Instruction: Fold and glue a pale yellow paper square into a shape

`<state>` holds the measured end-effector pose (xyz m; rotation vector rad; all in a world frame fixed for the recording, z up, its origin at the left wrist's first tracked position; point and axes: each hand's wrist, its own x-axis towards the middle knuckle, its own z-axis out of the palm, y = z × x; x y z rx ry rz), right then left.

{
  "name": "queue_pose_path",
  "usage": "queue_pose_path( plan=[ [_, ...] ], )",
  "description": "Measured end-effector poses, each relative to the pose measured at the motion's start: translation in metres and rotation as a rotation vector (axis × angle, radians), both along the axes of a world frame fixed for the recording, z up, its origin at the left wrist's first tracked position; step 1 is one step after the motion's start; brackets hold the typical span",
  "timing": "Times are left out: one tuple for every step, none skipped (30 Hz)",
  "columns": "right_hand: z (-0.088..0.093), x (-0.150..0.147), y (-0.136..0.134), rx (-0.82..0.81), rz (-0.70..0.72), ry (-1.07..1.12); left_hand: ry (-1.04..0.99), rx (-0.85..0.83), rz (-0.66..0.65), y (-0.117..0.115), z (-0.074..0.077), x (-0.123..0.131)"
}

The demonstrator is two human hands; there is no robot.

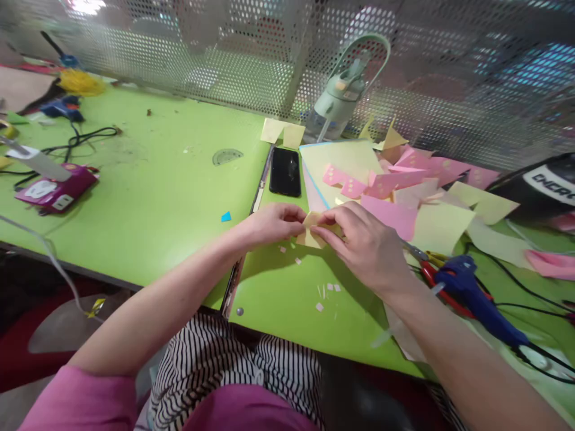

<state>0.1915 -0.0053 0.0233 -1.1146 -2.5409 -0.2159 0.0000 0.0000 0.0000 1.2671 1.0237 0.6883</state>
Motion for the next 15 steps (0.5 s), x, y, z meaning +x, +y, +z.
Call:
queue_pose_path(
  plan=[
    [0.001,0.0,0.0,-0.01,0.008,0.016,0.003,-0.01,0.006,0.0,0.001,0.0],
    [0.001,0.001,0.0,-0.023,0.014,0.039,0.005,-0.018,0.017,-0.001,0.002,0.0],
    [0.002,0.002,0.0,-0.04,0.017,0.068,0.008,-0.022,0.028,-0.001,0.003,0.0],
    [0.003,0.004,0.0,-0.059,0.014,0.098,0.009,-0.024,0.039,-0.001,0.004,0.001],
    [0.003,0.005,0.0,-0.077,0.005,0.127,0.01,-0.023,0.05,-0.001,0.005,0.001],
    [0.003,0.007,0.0,-0.089,-0.011,0.151,0.011,-0.021,0.063,-0.002,0.005,0.001],
    [0.003,0.009,-0.002,-0.095,-0.028,0.168,0.012,-0.021,0.076,-0.002,0.005,0.001],
    [0.003,0.011,-0.003,-0.095,-0.048,0.183,0.012,-0.023,0.085,-0.002,0.006,0.002],
    [0.002,0.013,-0.005,-0.092,-0.075,0.199,0.009,-0.027,0.094,-0.001,0.006,0.002],
    [0.002,0.014,-0.007,-0.088,-0.109,0.217,0.001,-0.032,0.103,-0.001,0.006,0.002],
    [0.001,0.015,-0.01,-0.088,-0.15,0.235,-0.011,-0.038,0.113,-0.001,0.006,0.003],
    [0.0,0.016,-0.012,-0.101,-0.192,0.25,-0.029,-0.044,0.124,-0.001,0.007,0.003],
    [-0.001,0.017,-0.014,-0.134,-0.228,0.262,-0.049,-0.049,0.137,-0.001,0.008,0.003],
    [-0.001,0.018,-0.016,-0.195,-0.257,0.274,-0.07,-0.054,0.148,0.0,0.008,0.004],
    [-0.002,0.018,-0.017,-0.284,-0.277,0.294,-0.089,-0.057,0.154,-0.001,0.009,0.004]
  ],
)
